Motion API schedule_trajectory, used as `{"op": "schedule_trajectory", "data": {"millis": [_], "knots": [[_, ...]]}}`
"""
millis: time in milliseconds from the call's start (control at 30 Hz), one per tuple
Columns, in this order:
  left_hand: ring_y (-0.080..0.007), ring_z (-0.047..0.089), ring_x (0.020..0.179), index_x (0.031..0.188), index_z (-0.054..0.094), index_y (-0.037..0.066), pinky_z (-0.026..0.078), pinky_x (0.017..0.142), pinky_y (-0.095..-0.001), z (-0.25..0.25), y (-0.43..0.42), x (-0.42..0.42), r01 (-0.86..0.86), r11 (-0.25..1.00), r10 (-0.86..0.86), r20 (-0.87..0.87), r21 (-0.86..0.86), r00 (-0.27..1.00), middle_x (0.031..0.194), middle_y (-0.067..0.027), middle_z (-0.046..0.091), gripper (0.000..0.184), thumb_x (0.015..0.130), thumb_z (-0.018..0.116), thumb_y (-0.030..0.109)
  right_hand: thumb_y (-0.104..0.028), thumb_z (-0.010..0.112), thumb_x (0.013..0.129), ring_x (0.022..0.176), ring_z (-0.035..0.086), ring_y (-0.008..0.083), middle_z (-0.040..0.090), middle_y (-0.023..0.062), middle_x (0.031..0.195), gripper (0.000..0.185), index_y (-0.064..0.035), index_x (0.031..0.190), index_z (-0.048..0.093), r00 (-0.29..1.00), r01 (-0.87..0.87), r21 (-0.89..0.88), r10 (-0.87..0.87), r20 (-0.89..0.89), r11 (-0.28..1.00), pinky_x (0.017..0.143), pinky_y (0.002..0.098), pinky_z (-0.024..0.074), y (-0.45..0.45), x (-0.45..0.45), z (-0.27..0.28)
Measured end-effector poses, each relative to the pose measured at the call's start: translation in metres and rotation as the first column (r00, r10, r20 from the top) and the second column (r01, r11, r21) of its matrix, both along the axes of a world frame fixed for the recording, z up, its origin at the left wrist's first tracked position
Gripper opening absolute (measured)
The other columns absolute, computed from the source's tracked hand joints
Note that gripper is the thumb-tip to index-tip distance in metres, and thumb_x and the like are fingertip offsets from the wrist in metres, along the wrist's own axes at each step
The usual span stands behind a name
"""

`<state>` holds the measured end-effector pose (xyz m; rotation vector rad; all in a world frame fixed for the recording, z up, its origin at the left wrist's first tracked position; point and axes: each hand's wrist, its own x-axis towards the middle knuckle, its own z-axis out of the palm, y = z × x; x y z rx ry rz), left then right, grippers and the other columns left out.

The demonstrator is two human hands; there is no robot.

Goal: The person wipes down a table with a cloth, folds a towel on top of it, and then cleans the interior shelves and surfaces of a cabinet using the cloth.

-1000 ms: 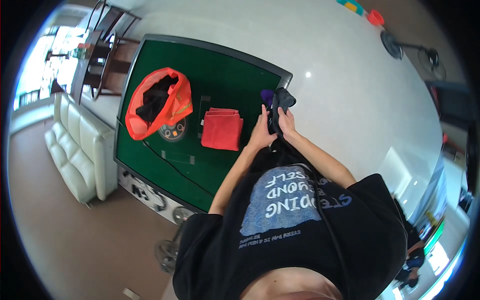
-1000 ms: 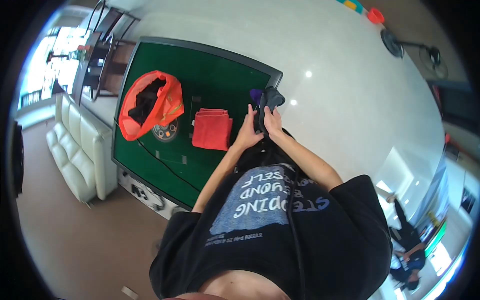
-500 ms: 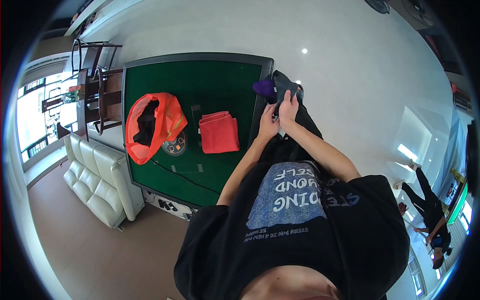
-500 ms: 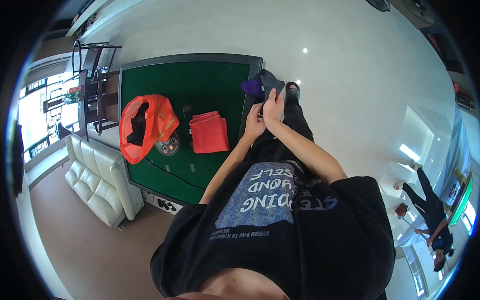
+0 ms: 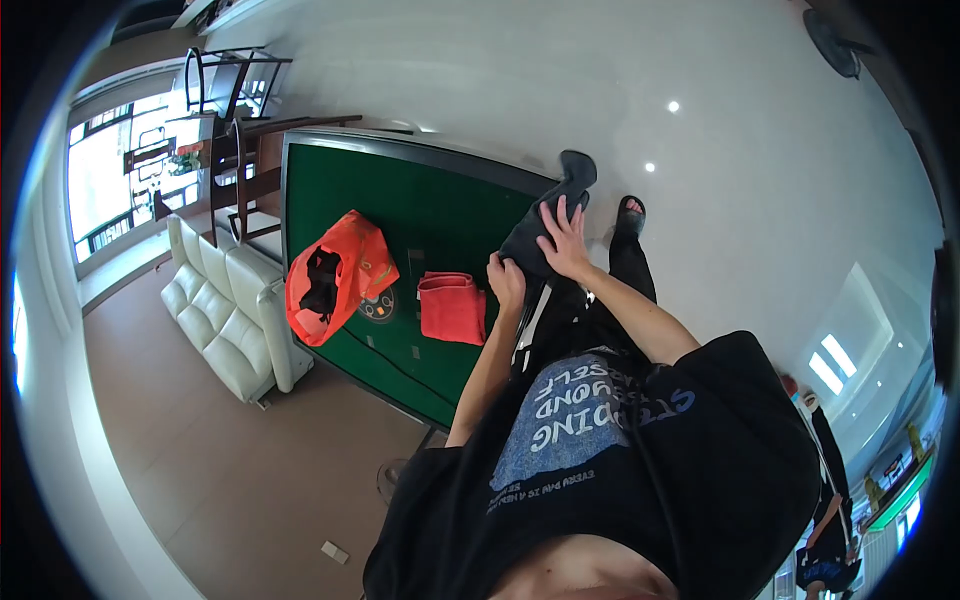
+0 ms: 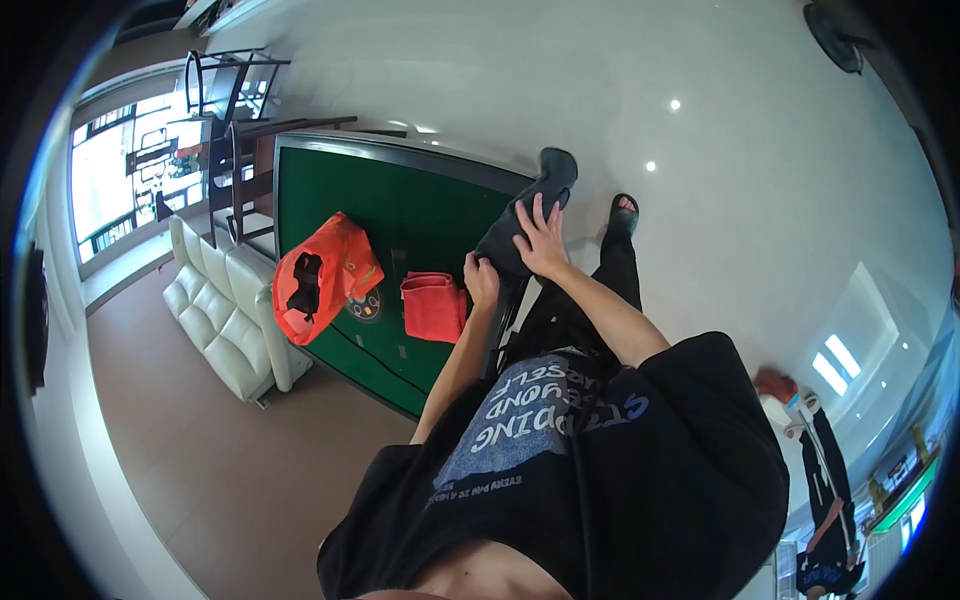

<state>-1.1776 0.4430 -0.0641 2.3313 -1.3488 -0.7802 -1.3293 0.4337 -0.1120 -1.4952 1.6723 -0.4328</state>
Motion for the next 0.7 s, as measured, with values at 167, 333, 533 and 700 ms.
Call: {"op": "schedule_trajectory", "data": {"millis": [167,333,533,700], "knots": [[-0.0376,0.064,0.096,0.113,0.063,-0.002,0.048,0.082,-0.0450,0.008,-0.030,-0.036,-0.297,0.949,0.309,-0.118,0.110,0.944,0.104,-0.0239,0.065,0.034,0.091,0.052,0.021,-0.041,0.071,0.088,0.147,0.012,0.0525,0.009,0.0330,0.159,0.100,-0.0004,0.157,0.011,0.941,0.309,-0.236,-0.259,0.220,0.921,0.117,0.0602,0.0186,-0.025,-0.023,-0.012],[-0.0301,0.063,0.092,0.115,0.063,-0.003,0.050,0.082,-0.0398,-0.004,-0.076,-0.020,-0.234,0.958,0.242,-0.024,0.166,0.970,0.104,-0.0189,0.064,0.033,0.086,0.058,0.012,-0.055,0.058,0.093,0.138,0.038,0.0452,0.041,0.0269,0.148,0.083,0.0024,0.148,0.036,0.989,-0.023,-0.215,-0.009,-0.145,0.976,0.116,0.0554,0.0257,-0.076,-0.038,-0.019],[-0.0282,0.057,0.110,0.127,0.054,-0.004,0.046,0.096,-0.0366,-0.002,-0.112,-0.066,-0.418,0.816,0.371,-0.193,-0.399,0.908,0.124,-0.0198,0.055,0.039,0.088,0.053,0.002,-0.061,0.049,0.094,0.120,0.055,0.0384,0.055,0.0219,0.137,0.084,0.0065,0.143,0.041,0.949,-0.278,-0.055,0.265,-0.171,0.959,0.105,0.0530,0.0389,-0.143,-0.019,-0.019],[-0.0365,0.036,0.141,0.145,0.038,-0.007,0.030,0.116,-0.0400,-0.036,-0.112,-0.104,-0.274,0.898,0.247,-0.122,-0.343,0.961,0.150,-0.0256,0.038,0.049,0.102,0.044,0.017,-0.058,0.054,0.093,0.130,0.048,0.0383,0.048,0.0214,0.144,0.085,0.0055,0.146,0.035,0.900,-0.405,-0.011,0.397,-0.181,0.914,0.109,0.0533,0.0368,-0.175,0.008,-0.030]]}}
